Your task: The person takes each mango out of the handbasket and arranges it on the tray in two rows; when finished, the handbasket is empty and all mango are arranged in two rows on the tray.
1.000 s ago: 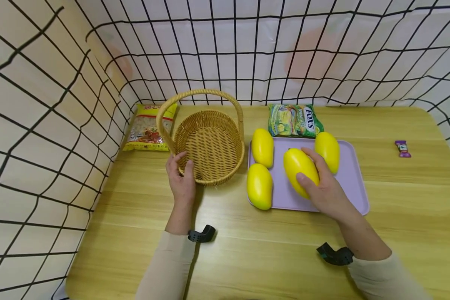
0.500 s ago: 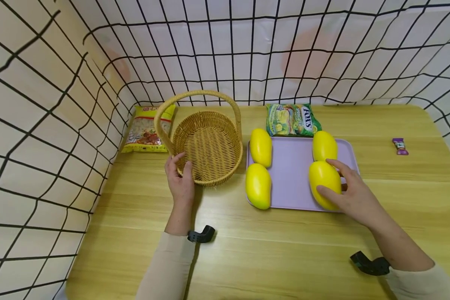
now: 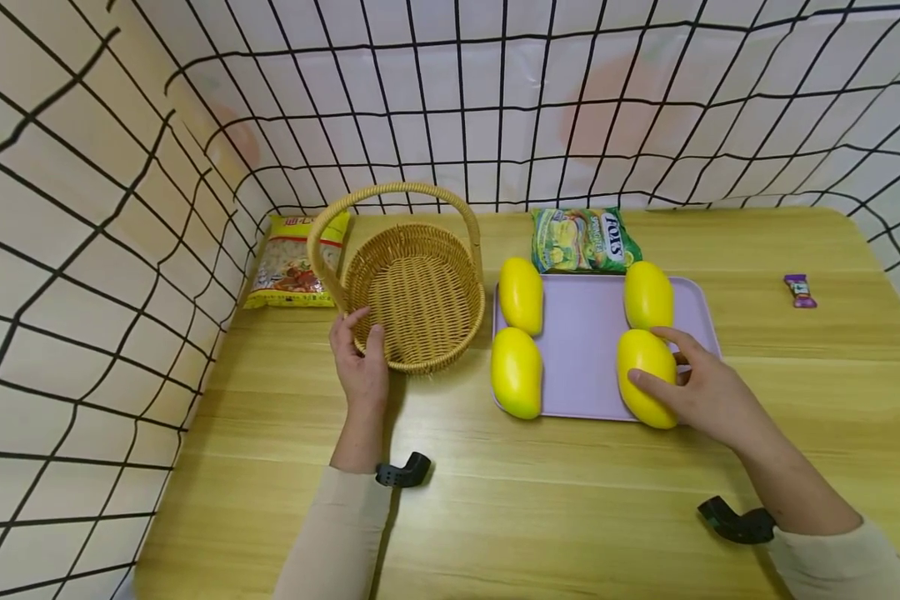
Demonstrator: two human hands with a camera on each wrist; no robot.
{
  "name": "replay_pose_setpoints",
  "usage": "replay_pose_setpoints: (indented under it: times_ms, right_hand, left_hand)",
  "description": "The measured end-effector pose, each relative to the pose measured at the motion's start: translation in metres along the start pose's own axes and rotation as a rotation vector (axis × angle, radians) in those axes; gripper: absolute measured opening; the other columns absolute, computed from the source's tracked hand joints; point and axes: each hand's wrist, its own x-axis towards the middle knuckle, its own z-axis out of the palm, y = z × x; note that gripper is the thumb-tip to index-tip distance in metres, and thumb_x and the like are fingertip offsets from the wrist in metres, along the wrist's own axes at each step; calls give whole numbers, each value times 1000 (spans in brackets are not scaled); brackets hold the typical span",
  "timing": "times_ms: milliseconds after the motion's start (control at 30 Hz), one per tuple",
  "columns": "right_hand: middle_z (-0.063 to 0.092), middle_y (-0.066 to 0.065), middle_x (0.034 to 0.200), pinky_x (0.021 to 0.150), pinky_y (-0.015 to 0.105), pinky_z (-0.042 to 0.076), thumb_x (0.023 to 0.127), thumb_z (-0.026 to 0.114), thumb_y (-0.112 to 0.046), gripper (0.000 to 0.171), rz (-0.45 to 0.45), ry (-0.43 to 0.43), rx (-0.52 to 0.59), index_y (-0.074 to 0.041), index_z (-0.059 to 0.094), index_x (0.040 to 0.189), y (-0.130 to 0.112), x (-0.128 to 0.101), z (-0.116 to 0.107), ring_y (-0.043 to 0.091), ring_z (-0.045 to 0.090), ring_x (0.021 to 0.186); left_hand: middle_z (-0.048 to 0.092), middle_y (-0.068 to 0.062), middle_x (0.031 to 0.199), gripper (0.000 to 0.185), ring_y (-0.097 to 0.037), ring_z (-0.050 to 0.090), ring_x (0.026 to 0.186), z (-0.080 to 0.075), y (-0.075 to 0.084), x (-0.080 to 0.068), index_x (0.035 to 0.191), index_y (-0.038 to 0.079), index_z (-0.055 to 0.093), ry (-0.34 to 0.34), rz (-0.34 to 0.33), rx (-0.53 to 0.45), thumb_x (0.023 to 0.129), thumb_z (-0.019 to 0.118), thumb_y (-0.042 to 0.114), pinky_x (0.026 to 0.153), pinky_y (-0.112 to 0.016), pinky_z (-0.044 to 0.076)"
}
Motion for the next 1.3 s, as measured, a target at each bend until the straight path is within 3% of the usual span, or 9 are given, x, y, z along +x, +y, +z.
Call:
replay_pose_setpoints:
  times_ms: [900,1200,1300]
  right_hand:
    - [47,24,118,64,41,47,83,52,-61,84,-14,23,-40,-9,28,144,1,2,3,37,50,97]
    - [40,27,127,67,53,45,87,47,-58,78,36,122,-13,-19,18,149,-6,-10,-6,44,45,104]
    - [39,26,129,70,57,45,88,45,-56,74,34,179,22,-23,17,149,-10,-12,-7,45,43,106]
  left_hand:
    - [30,-3,140,31,-18,22,133,-1,2,0,117,3,55,16,-5,-37,88,57,14,105,-40,20]
    - [31,-5,139,31,-17,23,132,-2,0,0,116,2,56,18,22,-45,88,58,14,105,-40,22]
    - [29,-6,140,28,-21,25,131,-2,9,-1,113,2,57,52,2,-58,87,58,12,104,-41,24]
